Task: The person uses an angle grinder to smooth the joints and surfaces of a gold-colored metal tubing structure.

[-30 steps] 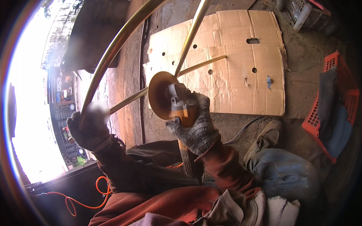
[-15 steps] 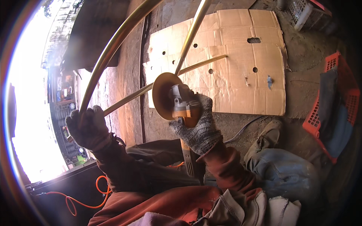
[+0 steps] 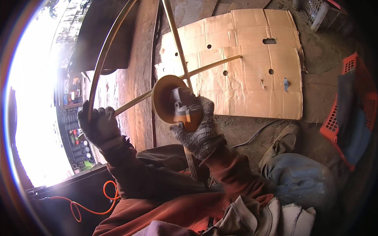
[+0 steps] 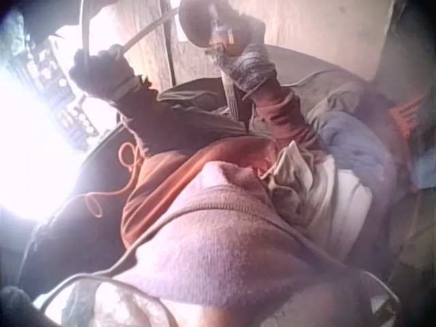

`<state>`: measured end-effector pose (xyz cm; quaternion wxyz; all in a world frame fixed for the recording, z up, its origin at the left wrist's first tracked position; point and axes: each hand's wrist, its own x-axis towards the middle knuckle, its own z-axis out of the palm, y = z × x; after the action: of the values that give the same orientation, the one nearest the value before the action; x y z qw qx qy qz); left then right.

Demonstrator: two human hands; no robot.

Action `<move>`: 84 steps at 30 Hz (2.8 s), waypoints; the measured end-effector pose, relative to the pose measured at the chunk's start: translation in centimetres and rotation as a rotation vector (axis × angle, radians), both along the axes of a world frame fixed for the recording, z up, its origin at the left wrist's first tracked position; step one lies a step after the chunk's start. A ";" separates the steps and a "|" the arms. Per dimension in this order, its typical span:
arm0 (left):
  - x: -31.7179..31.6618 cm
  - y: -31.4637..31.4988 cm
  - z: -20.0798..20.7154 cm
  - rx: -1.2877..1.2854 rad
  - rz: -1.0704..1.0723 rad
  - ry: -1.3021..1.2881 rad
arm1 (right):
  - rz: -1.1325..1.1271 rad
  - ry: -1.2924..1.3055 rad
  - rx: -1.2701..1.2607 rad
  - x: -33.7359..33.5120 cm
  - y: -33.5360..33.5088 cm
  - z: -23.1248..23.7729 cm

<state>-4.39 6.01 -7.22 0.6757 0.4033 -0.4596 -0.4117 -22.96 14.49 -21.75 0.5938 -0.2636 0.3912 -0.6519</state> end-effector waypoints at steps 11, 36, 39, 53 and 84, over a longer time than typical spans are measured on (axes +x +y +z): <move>-1.7 0.0 0.1 0.033 0.271 -0.105 | 0.083 0.214 -0.105 1.6 2.0 2.5; -0.2 -0.6 0.1 -0.153 0.483 -0.588 | -0.159 0.184 -0.004 0.9 -0.5 -0.1; -0.1 -0.8 -0.2 -0.239 0.560 -0.648 | -0.142 0.097 0.045 1.3 -0.9 -0.2; 0.1 -0.5 0.4 -0.205 0.307 -0.491 | -0.064 0.164 -0.109 0.7 0.7 2.3; -2.6 -0.3 1.2 0.014 0.410 -0.523 | -0.056 0.144 -0.125 -0.8 0.4 2.8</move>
<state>-6.99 5.72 -6.02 0.6007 0.5840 -0.5242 -0.1527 -23.79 14.85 -18.91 0.5281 -0.3356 0.3985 -0.6706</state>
